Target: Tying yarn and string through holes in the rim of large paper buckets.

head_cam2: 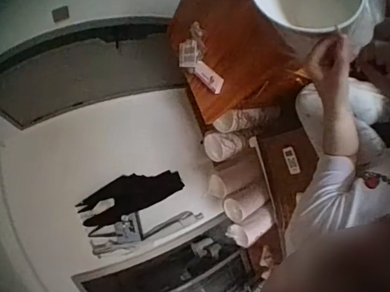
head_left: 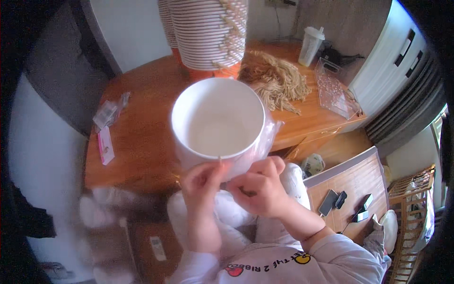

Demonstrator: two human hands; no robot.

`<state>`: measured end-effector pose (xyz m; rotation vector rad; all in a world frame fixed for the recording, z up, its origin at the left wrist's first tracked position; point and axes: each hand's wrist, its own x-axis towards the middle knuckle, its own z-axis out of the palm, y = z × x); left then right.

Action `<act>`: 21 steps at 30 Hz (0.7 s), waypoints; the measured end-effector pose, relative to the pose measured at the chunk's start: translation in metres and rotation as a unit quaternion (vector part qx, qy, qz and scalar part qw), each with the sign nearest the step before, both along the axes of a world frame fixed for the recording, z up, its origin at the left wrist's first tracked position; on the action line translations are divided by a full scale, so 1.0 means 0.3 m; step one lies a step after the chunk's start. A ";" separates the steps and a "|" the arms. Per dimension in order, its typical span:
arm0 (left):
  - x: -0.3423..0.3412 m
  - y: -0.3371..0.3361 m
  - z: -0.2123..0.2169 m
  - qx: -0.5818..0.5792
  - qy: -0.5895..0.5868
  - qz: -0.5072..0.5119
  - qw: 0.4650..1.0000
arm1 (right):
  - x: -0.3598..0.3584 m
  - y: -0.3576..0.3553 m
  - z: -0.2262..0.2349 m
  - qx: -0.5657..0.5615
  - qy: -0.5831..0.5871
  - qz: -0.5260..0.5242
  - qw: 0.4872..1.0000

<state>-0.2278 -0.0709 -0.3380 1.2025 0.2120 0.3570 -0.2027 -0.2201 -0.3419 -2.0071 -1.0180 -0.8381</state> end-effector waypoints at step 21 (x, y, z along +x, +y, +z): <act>0.189 -0.027 -0.192 0.495 -0.340 0.371 0.708 | 0.205 -0.132 0.154 -0.071 -0.018 -0.177 0.981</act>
